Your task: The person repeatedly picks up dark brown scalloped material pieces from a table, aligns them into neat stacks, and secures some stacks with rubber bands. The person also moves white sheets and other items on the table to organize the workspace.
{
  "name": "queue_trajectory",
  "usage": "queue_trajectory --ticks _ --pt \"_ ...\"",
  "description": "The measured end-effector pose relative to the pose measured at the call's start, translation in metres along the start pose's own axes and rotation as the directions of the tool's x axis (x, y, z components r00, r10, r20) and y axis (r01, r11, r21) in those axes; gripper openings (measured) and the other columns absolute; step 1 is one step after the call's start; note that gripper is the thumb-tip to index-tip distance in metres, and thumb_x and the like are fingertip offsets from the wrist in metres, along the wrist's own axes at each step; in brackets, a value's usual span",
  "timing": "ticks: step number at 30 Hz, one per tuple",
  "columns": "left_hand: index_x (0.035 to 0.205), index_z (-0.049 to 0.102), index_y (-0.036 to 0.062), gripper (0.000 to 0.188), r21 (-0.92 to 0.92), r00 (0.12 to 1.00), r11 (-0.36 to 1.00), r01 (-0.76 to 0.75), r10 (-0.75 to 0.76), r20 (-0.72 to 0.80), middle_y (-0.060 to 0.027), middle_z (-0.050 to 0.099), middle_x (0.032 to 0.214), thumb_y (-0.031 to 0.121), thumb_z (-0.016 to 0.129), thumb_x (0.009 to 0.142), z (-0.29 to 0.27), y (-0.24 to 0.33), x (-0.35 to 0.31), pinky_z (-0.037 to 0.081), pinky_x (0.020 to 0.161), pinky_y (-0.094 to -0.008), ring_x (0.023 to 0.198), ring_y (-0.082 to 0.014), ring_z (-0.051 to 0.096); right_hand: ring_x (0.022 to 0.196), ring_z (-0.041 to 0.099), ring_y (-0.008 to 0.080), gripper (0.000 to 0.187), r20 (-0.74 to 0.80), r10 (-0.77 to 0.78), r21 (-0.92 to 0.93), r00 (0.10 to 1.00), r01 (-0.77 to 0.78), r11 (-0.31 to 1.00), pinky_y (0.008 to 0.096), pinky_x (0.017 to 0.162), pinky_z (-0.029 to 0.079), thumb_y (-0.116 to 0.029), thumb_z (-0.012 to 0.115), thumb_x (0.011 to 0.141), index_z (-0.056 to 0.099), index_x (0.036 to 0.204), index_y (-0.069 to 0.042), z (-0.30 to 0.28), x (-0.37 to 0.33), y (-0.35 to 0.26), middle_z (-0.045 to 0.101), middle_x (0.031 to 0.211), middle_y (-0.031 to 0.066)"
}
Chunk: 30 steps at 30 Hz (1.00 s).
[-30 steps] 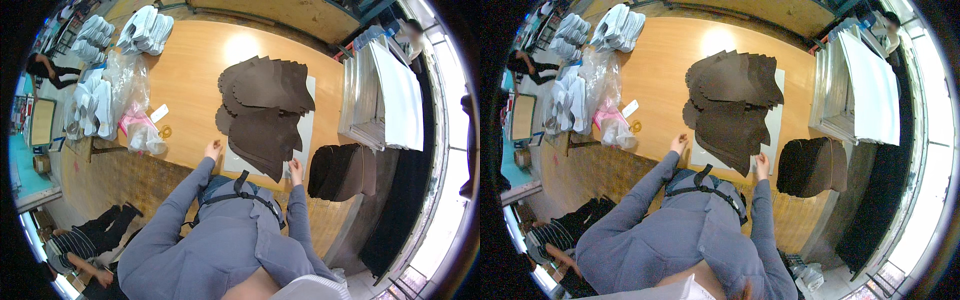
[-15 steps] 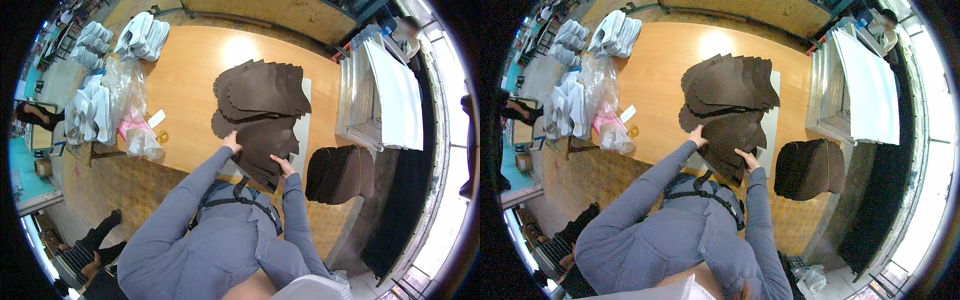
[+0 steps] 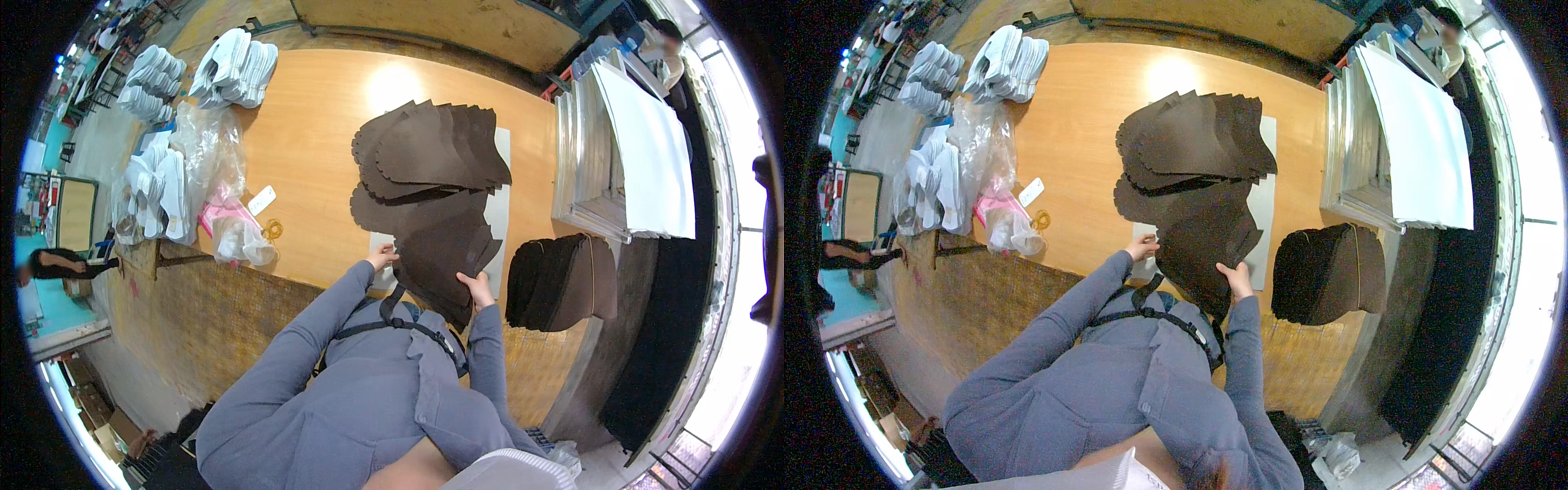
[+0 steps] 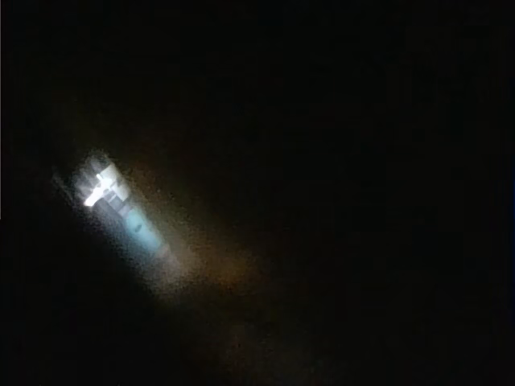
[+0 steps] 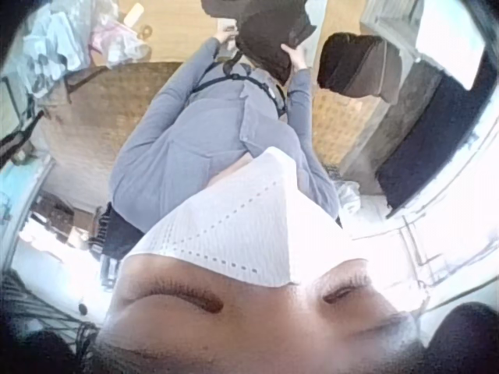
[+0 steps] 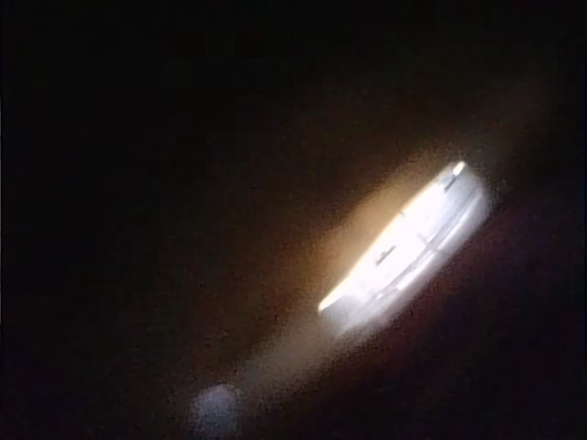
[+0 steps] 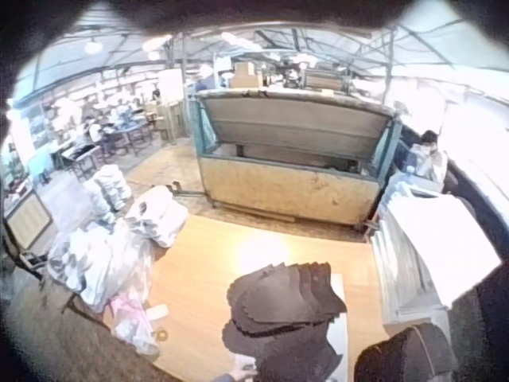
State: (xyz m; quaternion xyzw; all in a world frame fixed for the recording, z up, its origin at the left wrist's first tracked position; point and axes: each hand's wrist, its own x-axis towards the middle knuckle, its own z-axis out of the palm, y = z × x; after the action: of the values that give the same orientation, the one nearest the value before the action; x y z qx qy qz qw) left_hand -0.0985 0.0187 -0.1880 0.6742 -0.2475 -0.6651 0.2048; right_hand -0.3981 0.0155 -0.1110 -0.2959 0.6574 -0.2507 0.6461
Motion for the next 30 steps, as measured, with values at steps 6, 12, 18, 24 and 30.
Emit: queue_trajectory --ticks 6,12,18,24,30 --pt "0.132 0.037 0.0051 0.07 0.036 0.997 0.998 0.047 -0.049 0.066 -0.0125 0.046 0.125 0.023 0.072 0.074 0.001 -0.012 0.013 0.046 0.062 -0.0284 0.089 -0.0165 0.054 0.107 0.05 0.0271 0.073 0.1 0.141 -0.099 0.985 -0.131 0.987 0.0385 0.088 0.044 -0.013 0.079 0.063 0.04 0.12 0.012 0.001 0.04 -0.002 0.05 0.12 0.0204" --pt "0.136 0.026 0.0024 0.09 -0.189 0.997 0.98 -0.069 0.072 0.009 -0.013 0.047 0.119 0.025 0.077 0.066 -0.011 -0.031 0.015 0.047 0.075 -0.0344 0.093 -0.0208 0.053 0.104 0.052 0.0275 0.066 0.095 -0.06 -0.091 0.994 0.068 0.994 0.0391 0.092 0.042 -0.009 0.079 0.062 0.041 0.112 0.012 0.021 0.065 -0.018 0.053 0.113 0.0197" --pt "0.141 0.012 0.0107 0.093 -0.123 0.877 0.99 0.068 -0.001 0.481 -0.0129 0.036 0.135 0.024 0.072 0.072 0.016 0.028 -0.079 0.041 0.085 -0.0359 0.119 -0.0207 0.039 0.086 0.058 0.0183 0.034 -0.039 -0.499 0.131 0.866 0.499 0.857 0.0314 0.078 0.047 -0.001 0.075 0.065 0.059 0.095 0.0 0.029 -0.076 -0.106 0.062 0.095 0.006" --pt "0.137 0.025 0.0087 0.063 -0.648 0.791 0.665 -0.372 0.592 0.154 -0.0087 0.032 0.14 0.007 0.058 0.083 0.06 0.174 -0.174 0.034 0.1 -0.0351 0.128 -0.0227 0.031 0.097 0.056 0.0227 0.048 -0.087 -0.633 0.488 0.769 0.587 0.646 0.0328 0.083 0.047 -0.001 0.066 0.069 0.052 0.115 -0.003 -0.008 -0.085 -0.121 0.056 0.11 0.011" --pt "0.127 0.042 0.0024 0.045 -0.476 0.326 0.381 -0.793 0.924 0.198 -0.0146 0.05 0.124 0.023 0.051 0.088 0.05 0.231 -0.169 0.036 0.1 -0.0339 0.113 -0.0219 0.048 0.116 0.046 0.0328 0.062 -0.212 -0.718 0.615 0.663 0.662 0.43 0.0427 0.095 0.041 -0.035 0.046 0.089 0.021 0.14 -0.009 0.016 -0.065 -0.14 0.038 0.132 0.0203"
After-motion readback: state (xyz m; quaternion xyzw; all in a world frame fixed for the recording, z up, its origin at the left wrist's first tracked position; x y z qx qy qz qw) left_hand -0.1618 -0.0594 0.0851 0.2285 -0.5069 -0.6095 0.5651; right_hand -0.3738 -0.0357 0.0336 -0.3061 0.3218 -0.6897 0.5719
